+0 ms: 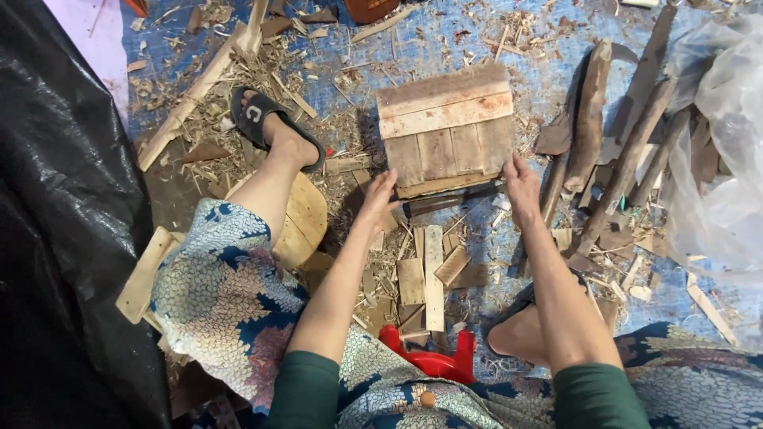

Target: Shaping a circular wooden component using a chisel and mallet on a workshop floor covered in wood shavings.

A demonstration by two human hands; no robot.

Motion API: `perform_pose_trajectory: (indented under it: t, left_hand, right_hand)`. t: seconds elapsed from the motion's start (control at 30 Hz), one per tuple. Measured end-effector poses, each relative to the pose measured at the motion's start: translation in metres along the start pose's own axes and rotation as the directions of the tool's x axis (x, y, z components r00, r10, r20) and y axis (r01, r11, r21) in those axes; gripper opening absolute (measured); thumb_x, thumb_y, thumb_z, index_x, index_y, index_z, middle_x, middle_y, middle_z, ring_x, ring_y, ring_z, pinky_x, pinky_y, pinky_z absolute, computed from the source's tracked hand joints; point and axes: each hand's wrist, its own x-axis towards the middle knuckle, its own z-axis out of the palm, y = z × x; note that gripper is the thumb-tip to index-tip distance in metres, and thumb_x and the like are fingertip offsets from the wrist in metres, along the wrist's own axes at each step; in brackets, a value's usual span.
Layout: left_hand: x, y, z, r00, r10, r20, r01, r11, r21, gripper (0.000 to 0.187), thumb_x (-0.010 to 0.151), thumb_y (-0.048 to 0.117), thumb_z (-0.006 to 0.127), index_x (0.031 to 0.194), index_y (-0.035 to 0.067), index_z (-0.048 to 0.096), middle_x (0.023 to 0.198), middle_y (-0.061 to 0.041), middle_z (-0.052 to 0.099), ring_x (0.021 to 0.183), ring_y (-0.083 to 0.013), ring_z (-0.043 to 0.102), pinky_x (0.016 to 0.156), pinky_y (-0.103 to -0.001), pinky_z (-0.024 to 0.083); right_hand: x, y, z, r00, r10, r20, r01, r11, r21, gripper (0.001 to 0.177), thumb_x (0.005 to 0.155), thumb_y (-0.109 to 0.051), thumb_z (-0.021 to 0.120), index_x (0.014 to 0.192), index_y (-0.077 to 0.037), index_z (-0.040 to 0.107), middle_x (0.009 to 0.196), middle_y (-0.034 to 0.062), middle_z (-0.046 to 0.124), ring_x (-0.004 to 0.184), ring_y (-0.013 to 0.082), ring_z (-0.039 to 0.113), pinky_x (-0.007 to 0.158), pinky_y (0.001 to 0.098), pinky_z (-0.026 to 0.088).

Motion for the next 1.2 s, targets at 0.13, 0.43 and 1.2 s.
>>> perform_pose_trajectory:
  t: [0.13,0.43,1.2]
  left_hand:
    - [0.005,-0.011,-0.02,0.999,0.005,-0.043,-0.002,0.996,0.088,0.099,0.094,0.064,0.067,0.158,0.002,0.026,0.164,-0.026,0.013,0.149,-0.0557,0.016,0.114,-0.073,0.024]
    - [-0.005,-0.107,-0.027,0.92,0.073,-0.385,0.017,0.974,0.225,0.039,0.098,0.042,0.063,0.131,0.022,0.059,0.131,-0.009,0.055,0.114,-0.031,0.063,0.09,-0.046,0.052]
    - [-0.11,-0.169,0.015,0.983,0.138,0.118,-0.121,0.013,0.993,0.109,0.073,0.011,0.089,0.159,0.035,0.026,0.166,-0.026,0.006,0.146,-0.0424,0.033,0.118,-0.071,0.009]
  right_hand:
    - [-0.032,-0.01,0.008,0.999,-0.02,0.025,0.018,0.998,0.065,0.045,0.104,-0.042,0.059,0.141,-0.018,0.063,0.124,0.0198,0.069,0.113,0.0319,0.067,0.094,0.0473,0.053]
    - [-0.038,0.033,-0.001,0.986,0.144,0.086,-0.164,0.929,0.332,0.042,0.105,-0.036,0.056,0.143,-0.021,0.057,0.131,0.0097,0.059,0.101,0.0215,0.069,0.083,0.0359,0.061]
    - [-0.086,0.033,0.031,0.857,-0.373,0.356,0.516,0.628,-0.583,0.042,0.096,-0.008,0.049,0.135,-0.021,0.061,0.13,0.0158,0.06,0.111,0.0444,0.065,0.093,0.0551,0.055]
